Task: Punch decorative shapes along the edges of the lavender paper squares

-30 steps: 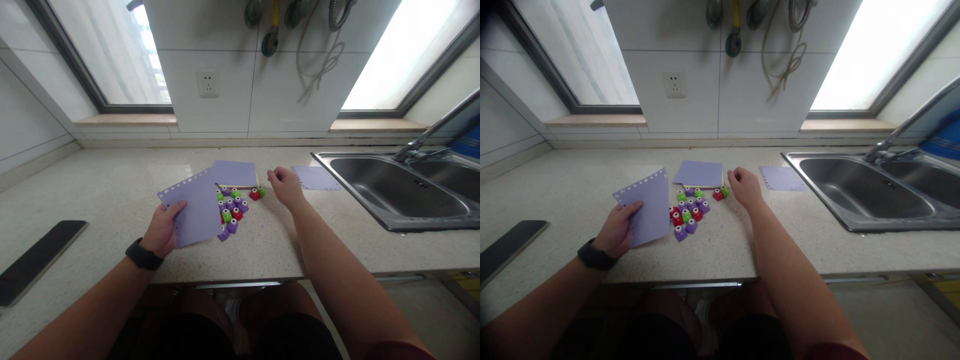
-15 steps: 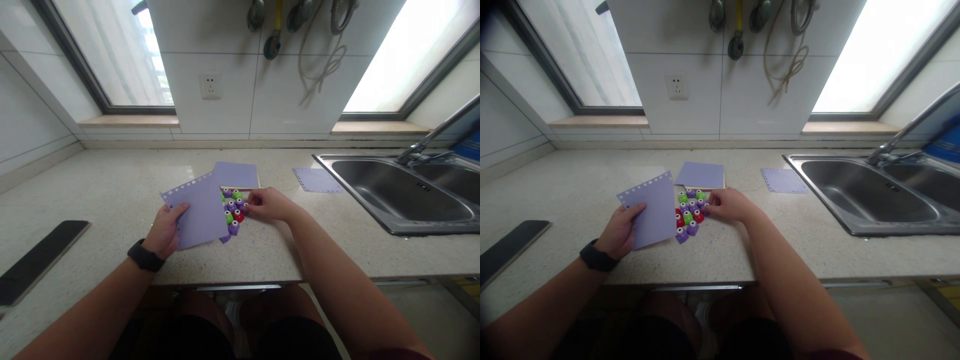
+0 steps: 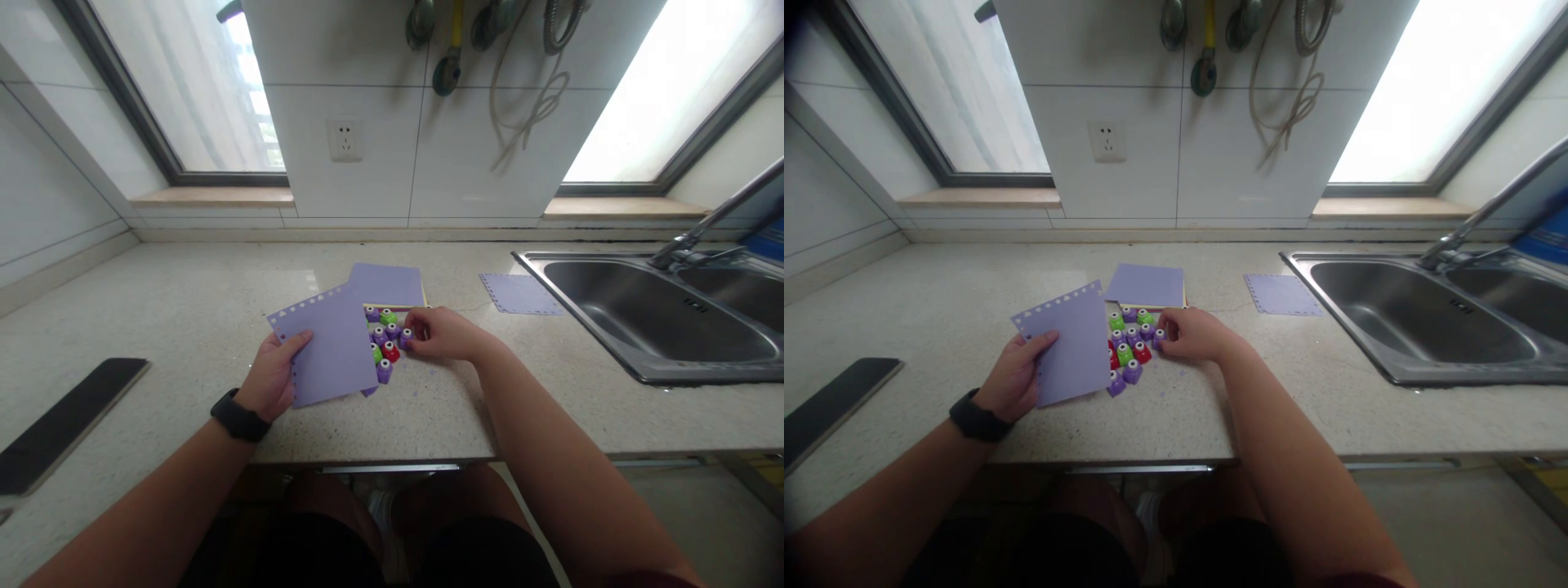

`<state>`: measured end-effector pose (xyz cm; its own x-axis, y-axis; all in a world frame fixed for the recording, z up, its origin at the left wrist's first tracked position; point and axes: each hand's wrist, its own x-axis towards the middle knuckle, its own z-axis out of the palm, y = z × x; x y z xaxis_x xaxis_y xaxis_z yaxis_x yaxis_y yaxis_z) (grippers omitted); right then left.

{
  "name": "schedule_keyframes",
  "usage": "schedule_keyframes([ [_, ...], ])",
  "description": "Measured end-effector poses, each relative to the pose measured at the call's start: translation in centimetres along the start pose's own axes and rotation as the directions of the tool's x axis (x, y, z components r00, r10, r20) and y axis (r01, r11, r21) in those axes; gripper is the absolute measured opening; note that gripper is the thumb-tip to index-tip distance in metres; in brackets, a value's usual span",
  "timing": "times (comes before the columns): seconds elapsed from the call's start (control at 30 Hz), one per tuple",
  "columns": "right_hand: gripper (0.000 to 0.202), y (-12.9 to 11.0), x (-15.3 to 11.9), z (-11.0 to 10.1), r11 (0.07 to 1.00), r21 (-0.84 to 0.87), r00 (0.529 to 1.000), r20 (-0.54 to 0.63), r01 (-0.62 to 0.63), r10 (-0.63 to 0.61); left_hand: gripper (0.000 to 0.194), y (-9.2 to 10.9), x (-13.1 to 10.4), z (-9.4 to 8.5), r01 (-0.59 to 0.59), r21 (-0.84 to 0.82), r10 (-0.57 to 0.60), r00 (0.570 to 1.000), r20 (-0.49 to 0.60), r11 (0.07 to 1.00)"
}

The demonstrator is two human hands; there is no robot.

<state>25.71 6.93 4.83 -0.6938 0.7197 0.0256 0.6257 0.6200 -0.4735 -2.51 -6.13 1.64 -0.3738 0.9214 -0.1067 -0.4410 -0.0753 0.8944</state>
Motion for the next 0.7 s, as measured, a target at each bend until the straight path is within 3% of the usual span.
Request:
schedule_keyframes([
  [0.1, 0.02, 0.2, 0.2, 0.3, 1.0, -0.016, 0.999, -0.033, 0.019, -0.019, 0.045, 0.0, 0.0, 0.0, 0.001, -0.005, -0.001, 1.0, 0.02, 1.0],
  [0.27, 0.03, -0.3, 1.0, 1.8, 0.995, -0.085, 0.979, -0.188, 0.058, -0.073, 0.046, 0.0, -0.1, 0.1, 0.009, -0.006, -0.009, 0.998, 0.056, 1.0],
  [0.53, 0.025, -0.7, 1.7, 2.7, 0.982, -0.168, 0.98, -0.163, 0.089, -0.117, 0.044, -0.1, -0.2, 0.1, 0.005, 0.008, -0.006, 0.997, 0.071, 1.0],
  [0.7, 0.018, -0.6, 1.6, 2.2, 0.995, -0.071, 0.973, -0.218, 0.066, -0.08, 0.041, 0.0, -0.2, 0.2, 0.003, 0.015, -0.005, 0.997, 0.075, 1.0],
])
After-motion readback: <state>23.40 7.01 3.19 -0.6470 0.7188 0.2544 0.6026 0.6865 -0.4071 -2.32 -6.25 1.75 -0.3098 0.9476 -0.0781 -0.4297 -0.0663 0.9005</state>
